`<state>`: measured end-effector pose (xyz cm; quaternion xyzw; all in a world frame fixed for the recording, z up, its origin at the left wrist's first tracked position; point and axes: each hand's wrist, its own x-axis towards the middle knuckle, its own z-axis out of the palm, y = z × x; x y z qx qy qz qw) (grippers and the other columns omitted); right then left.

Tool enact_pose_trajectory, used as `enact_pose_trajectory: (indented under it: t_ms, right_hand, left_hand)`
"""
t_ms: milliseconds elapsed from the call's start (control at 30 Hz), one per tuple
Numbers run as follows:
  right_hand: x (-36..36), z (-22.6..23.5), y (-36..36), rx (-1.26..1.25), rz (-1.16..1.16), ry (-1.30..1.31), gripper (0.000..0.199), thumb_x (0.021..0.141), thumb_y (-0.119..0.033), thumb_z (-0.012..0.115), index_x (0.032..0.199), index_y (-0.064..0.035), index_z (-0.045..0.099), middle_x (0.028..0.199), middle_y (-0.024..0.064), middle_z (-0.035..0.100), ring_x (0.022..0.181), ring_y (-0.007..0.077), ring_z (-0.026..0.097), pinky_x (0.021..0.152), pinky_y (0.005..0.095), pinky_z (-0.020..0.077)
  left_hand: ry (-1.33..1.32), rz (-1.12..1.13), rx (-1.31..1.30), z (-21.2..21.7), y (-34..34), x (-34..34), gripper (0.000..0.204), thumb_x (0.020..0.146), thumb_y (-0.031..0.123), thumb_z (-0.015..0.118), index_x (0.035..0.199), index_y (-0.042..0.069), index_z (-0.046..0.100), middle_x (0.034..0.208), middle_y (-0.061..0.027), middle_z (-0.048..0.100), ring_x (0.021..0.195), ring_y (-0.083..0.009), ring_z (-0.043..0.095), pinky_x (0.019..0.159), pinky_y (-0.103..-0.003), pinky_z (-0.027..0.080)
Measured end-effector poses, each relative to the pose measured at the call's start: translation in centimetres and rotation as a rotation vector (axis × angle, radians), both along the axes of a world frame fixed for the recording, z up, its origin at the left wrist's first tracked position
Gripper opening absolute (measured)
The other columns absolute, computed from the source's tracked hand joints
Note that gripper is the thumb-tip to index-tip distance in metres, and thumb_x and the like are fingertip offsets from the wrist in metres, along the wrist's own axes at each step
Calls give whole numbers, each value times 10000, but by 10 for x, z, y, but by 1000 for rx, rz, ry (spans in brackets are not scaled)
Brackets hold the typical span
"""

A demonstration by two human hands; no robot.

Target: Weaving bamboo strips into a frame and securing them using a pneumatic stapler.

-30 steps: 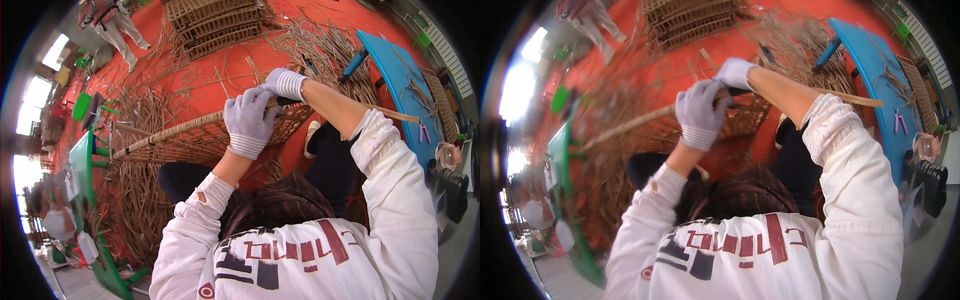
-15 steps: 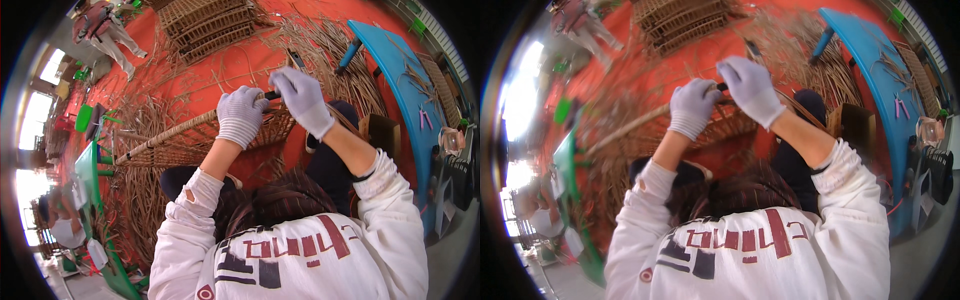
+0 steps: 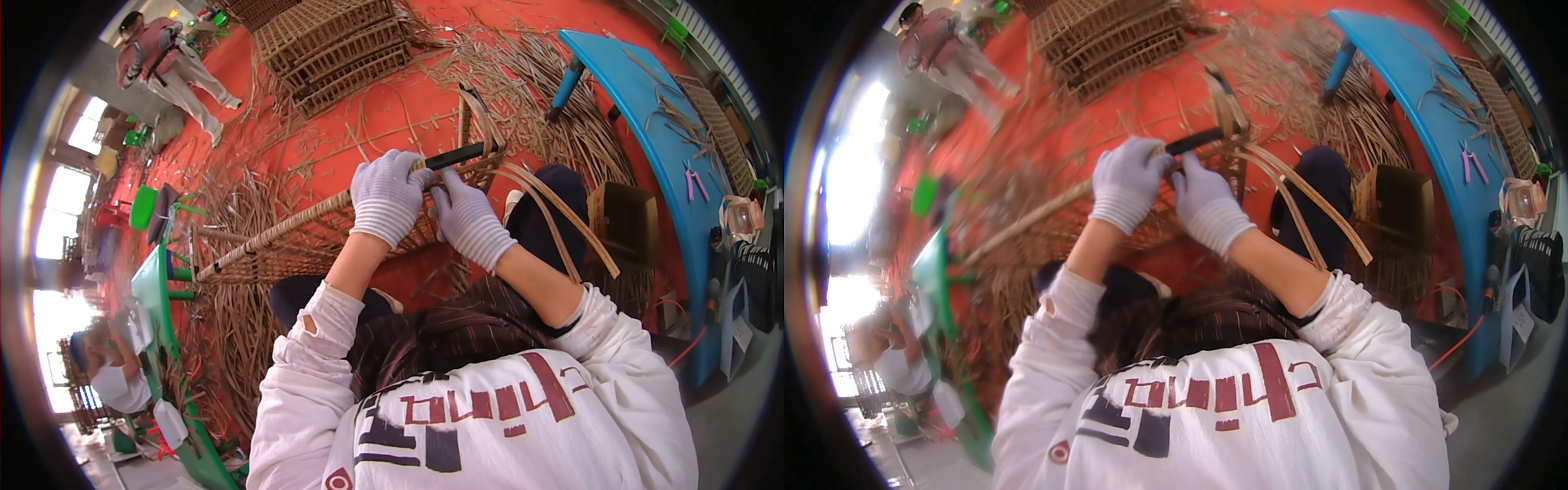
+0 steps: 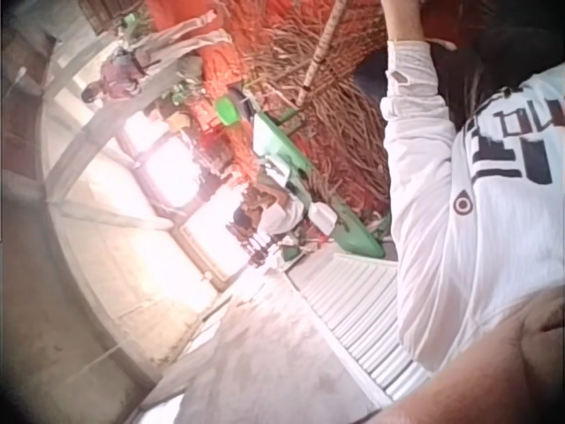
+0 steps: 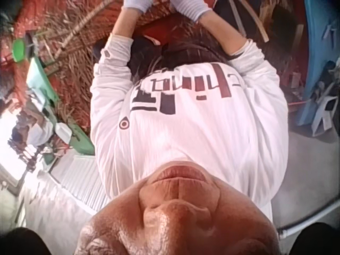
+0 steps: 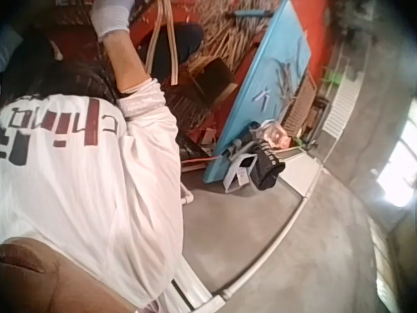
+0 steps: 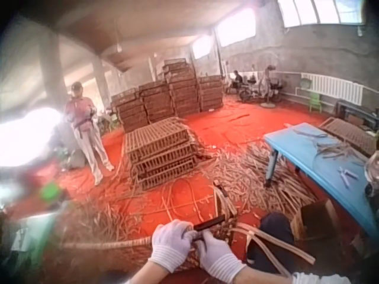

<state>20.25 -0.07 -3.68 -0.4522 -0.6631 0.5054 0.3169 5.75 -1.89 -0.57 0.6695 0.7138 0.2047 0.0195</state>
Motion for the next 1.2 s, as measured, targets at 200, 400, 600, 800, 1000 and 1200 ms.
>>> enact_pose_trajectory:
  t_ms: [200,400,600,800,1000,1200]
  right_hand:
    - [1,3,9,-385,13,300,245,996,-226,583,1143,-39,644,640,-4,561,452,76,491,396,229,360]
    - [22,25,-2,-495,59,397,210,988,-219,587,915,-33,652,630,-36,516,476,45,426,426,216,318]
    - [38,53,2,-561,121,362,234,1004,-232,569,922,-26,644,594,-51,480,428,24,361,386,196,263]
    - [45,68,21,-483,235,367,265,1015,-229,553,881,-15,634,547,-37,446,395,30,348,363,195,257]
    - [44,67,46,83,102,250,254,986,-260,611,991,-12,668,596,3,518,465,75,469,449,218,393]
    - [14,54,69,665,251,-138,174,884,-170,704,1014,-56,724,814,88,692,731,198,668,703,336,524]
  left_hand:
    - [4,-14,31,0,-3,1,236,883,331,653,979,127,720,945,-81,696,924,-289,659,838,-415,457]
    - [-12,-54,29,0,-4,-2,206,882,308,660,982,137,715,897,-73,681,902,-286,653,827,-418,459]
    - [43,-124,101,-1,-10,-4,253,847,313,660,1056,173,686,987,-53,694,870,-286,657,805,-406,471]
    - [13,-41,251,-7,-7,7,256,824,371,708,933,139,710,817,-57,668,801,-271,659,765,-408,469]
    - [45,-15,265,-9,-4,6,262,857,409,670,903,154,708,795,-43,683,730,-270,641,711,-384,445]
    - [4,-35,320,-11,-3,6,253,816,385,715,847,134,710,737,-52,649,723,-270,641,708,-411,454]
